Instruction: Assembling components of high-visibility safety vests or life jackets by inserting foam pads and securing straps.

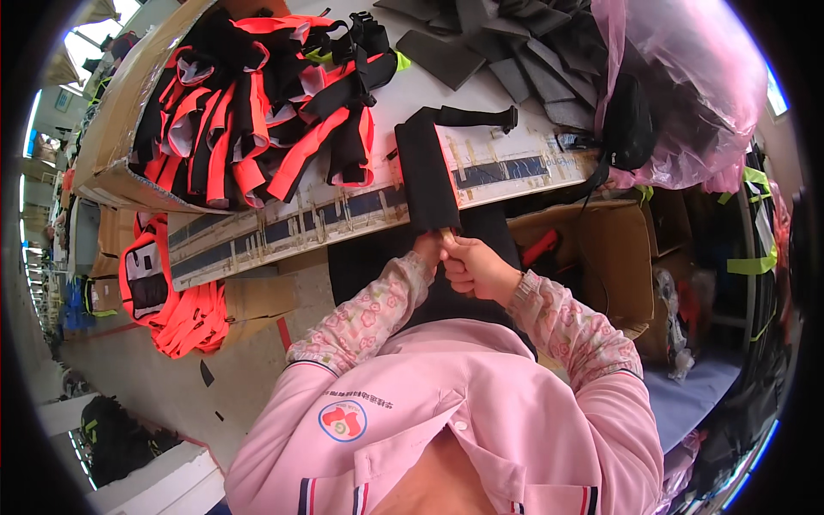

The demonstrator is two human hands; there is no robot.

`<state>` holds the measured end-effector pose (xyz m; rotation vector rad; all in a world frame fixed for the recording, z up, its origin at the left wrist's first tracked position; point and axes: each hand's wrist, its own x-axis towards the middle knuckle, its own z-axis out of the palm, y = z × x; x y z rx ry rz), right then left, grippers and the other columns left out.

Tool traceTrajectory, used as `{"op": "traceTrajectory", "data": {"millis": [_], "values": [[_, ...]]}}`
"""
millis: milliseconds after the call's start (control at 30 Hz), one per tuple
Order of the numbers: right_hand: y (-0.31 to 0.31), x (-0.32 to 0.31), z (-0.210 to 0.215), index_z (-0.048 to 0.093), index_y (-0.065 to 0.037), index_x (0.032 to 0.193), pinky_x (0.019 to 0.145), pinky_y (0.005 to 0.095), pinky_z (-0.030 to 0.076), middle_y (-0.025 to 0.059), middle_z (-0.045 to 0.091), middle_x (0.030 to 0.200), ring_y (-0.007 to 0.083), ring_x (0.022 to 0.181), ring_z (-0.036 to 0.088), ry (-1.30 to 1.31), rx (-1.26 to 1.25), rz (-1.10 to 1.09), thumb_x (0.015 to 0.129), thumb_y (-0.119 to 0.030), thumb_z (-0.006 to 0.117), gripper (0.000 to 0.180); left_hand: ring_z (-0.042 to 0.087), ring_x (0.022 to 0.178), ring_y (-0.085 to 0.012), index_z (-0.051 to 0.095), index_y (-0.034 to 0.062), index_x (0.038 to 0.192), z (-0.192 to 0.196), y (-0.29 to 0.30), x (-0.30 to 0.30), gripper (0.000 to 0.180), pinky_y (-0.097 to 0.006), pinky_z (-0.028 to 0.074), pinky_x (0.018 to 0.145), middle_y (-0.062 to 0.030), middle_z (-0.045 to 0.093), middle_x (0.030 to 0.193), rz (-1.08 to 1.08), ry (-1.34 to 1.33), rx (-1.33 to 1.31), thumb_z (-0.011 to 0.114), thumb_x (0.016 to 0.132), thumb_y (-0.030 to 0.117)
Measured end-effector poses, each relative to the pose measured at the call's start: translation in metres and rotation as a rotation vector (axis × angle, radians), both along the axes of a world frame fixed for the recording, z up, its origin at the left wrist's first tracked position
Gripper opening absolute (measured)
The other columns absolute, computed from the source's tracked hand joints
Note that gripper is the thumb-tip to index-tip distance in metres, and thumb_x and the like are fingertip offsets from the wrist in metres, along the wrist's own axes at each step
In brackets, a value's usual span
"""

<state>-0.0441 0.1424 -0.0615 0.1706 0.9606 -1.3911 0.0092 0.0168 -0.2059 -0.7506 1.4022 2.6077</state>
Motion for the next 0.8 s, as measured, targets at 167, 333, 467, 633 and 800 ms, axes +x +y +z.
{"op": "traceTrajectory", "data": {"millis": [167,333,467,633,800], "values": [[0.019,0.012,0.004,0.045,-0.012,0.077,0.034,0.0217,0.017,-0.0049,0.028,0.05,0.0064,0.038,0.023,-0.065,-0.069,0.007,0.095,-0.03,0.04,0.025,0.056,0.059,-0.0153,0.059,0.0086,0.071,0.023,0.013,-0.003,0.015,-0.026,0.044,0.059,-0.0053,0.059,0.068,0.049,-0.105,-0.057,0.055,0.078,0.021],[0.02,0.011,0.003,0.044,-0.013,0.077,0.032,0.023,0.016,-0.0055,0.029,0.048,0.0067,0.035,0.021,0.024,-0.004,0.051,0.095,-0.032,0.038,0.026,0.056,0.059,-0.016,0.059,0.006,0.073,0.035,0.024,-0.001,0.02,-0.027,0.045,0.054,-0.006,0.059,0.067,0.068,-0.088,0.033,0.056,0.079,0.024],[-0.001,0.006,0.0,0.044,-0.013,0.077,0.032,0.0207,0.015,-0.0074,0.027,0.049,0.0041,0.037,0.021,-0.277,-0.304,0.0,0.095,-0.026,0.037,0.023,0.053,0.055,-0.0132,0.056,0.0085,0.071,0.027,0.023,-0.008,0.021,-0.025,0.041,0.05,-0.0031,0.054,0.063,0.031,0.03,-0.093,0.053,0.082,0.025],[0.004,0.012,-0.012,0.045,-0.013,0.079,0.033,0.0196,0.017,-0.0079,0.028,0.051,0.0034,0.037,0.021,-0.385,-0.354,-0.023,0.094,-0.023,0.038,0.02,0.049,0.051,-0.0097,0.053,0.0115,0.068,0.015,0.021,-0.01,0.023,-0.022,0.037,0.045,0.0006,0.049,0.058,0.001,0.172,-0.259,0.05,0.085,0.027],[0.03,0.001,-0.007,0.045,-0.012,0.081,0.033,0.0199,0.017,-0.0073,0.028,0.051,0.0039,0.037,0.021,-0.357,-0.321,0.021,0.095,-0.026,0.037,0.022,0.05,0.053,-0.0105,0.052,0.0108,0.073,0.018,0.02,-0.005,0.025,-0.023,0.039,0.048,-0.0007,0.05,0.06,0.004,0.132,-0.234,0.046,0.088,0.03]]}}
